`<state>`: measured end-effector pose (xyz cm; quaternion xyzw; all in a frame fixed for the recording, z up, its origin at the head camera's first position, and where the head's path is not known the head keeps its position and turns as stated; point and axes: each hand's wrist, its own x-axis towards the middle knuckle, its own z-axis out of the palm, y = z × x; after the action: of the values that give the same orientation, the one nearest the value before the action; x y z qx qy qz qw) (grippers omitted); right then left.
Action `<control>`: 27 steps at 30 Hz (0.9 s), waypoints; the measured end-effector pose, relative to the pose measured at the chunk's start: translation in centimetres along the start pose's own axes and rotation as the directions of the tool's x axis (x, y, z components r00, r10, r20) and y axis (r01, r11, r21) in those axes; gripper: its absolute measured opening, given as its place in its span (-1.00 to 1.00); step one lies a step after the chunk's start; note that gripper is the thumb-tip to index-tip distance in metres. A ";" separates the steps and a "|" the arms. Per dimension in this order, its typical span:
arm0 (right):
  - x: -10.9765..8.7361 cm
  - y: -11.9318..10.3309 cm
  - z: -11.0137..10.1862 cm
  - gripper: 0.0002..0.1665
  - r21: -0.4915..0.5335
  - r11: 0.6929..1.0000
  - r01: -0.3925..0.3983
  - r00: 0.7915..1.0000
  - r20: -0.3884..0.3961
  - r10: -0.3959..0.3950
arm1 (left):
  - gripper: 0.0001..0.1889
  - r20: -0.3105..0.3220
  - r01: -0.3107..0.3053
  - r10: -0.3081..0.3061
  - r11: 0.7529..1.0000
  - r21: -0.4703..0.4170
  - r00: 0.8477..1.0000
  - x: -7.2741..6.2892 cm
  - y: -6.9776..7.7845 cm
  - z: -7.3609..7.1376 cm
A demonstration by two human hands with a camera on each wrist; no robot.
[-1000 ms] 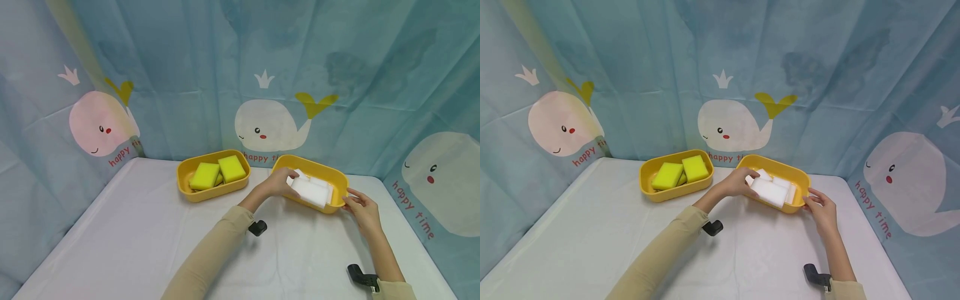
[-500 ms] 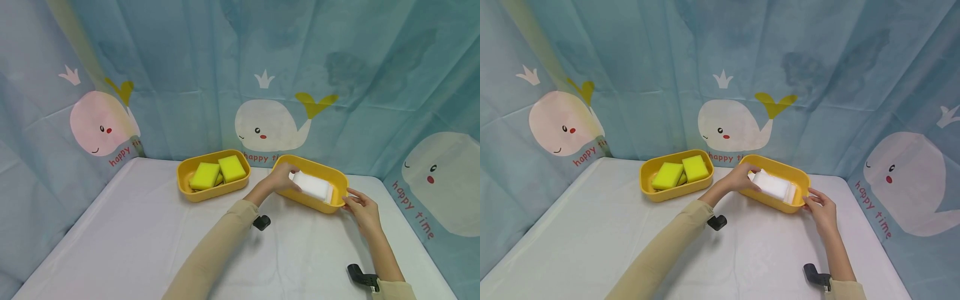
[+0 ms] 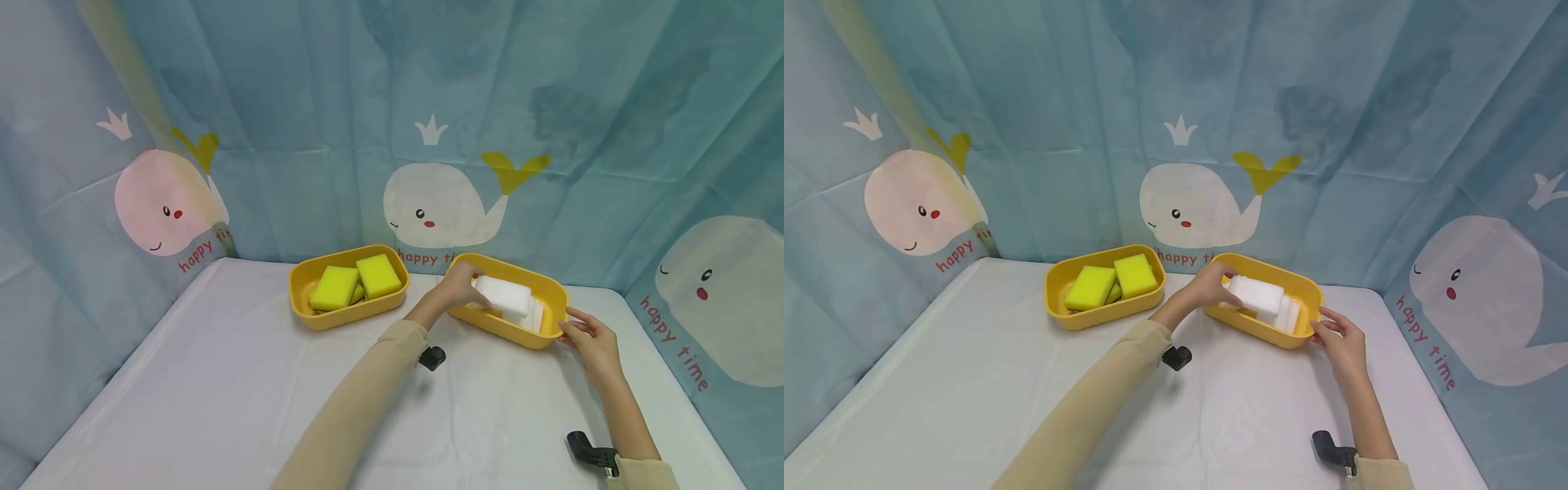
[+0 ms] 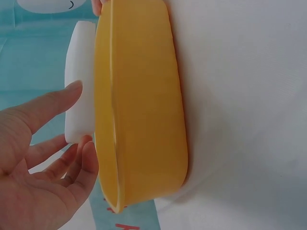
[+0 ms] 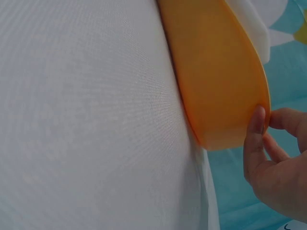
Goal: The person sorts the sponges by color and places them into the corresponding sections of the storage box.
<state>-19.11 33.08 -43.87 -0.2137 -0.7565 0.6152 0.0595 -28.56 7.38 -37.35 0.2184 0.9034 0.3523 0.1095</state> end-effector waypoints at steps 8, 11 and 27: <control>-0.1 -0.1 0.0 -0.28 0.005 1.000 -0.011 1.000 0.007 0.011 | -0.28 -0.024 0.052 -0.052 0.999 -0.014 0.998 0.7 0.1 0.3; -0.1 -0.1 0.0 -0.28 -0.008 1.000 -0.013 1.000 0.003 0.013 | -0.28 -0.032 0.060 -0.060 0.998 -0.012 0.998 0.9 0.0 0.4; 0.0 -0.1 0.0 -0.28 -0.027 1.000 -0.014 1.000 -0.002 0.014 | -0.26 -0.032 0.072 -0.073 0.997 -0.038 0.997 0.9 0.0 0.8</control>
<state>-19.09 33.03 -43.81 -0.2203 -0.7631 0.6052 0.0530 -29.07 8.23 -37.99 0.1776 0.9059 0.3681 0.1113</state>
